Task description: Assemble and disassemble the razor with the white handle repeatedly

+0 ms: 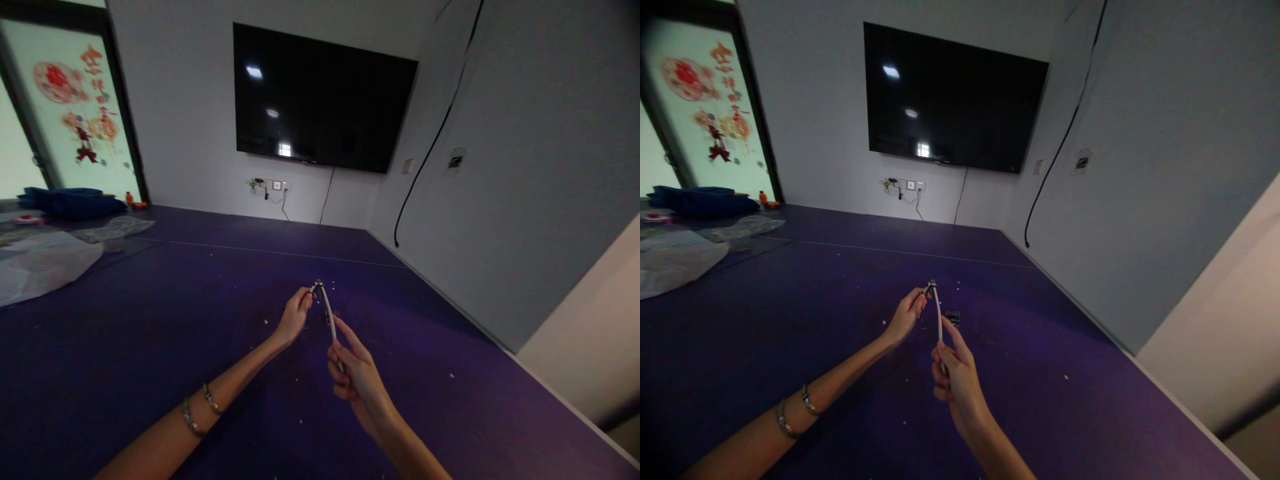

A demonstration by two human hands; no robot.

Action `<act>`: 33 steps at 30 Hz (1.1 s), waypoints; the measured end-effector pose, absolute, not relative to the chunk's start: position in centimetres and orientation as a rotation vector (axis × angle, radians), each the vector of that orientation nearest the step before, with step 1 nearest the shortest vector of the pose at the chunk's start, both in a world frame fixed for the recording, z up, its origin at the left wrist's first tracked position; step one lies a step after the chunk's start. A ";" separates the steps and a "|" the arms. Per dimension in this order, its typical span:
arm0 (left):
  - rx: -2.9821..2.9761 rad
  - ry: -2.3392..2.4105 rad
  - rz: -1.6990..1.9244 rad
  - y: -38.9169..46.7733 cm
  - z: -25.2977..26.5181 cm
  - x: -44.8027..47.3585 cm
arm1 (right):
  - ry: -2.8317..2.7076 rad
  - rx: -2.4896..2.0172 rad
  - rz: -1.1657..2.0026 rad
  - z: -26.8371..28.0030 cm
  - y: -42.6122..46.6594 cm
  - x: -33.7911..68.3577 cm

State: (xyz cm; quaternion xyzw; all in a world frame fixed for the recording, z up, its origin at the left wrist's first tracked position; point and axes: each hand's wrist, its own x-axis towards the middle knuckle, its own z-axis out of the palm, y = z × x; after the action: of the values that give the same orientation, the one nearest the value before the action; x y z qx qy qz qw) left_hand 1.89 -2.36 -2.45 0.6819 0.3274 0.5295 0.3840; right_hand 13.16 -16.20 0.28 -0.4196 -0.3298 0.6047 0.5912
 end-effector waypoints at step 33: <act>1.775 0.824 1.398 -3.6 -2.0 2.2 | -0.640 -0.813 1.310 -0.9 -16.1 11.3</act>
State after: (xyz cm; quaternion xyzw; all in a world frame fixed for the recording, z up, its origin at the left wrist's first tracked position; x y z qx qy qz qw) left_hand 2.18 -3.58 -2.02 0.6887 0.3196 0.5423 0.3598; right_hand 11.29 -16.11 -0.89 -0.3611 -0.2842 0.5816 0.6713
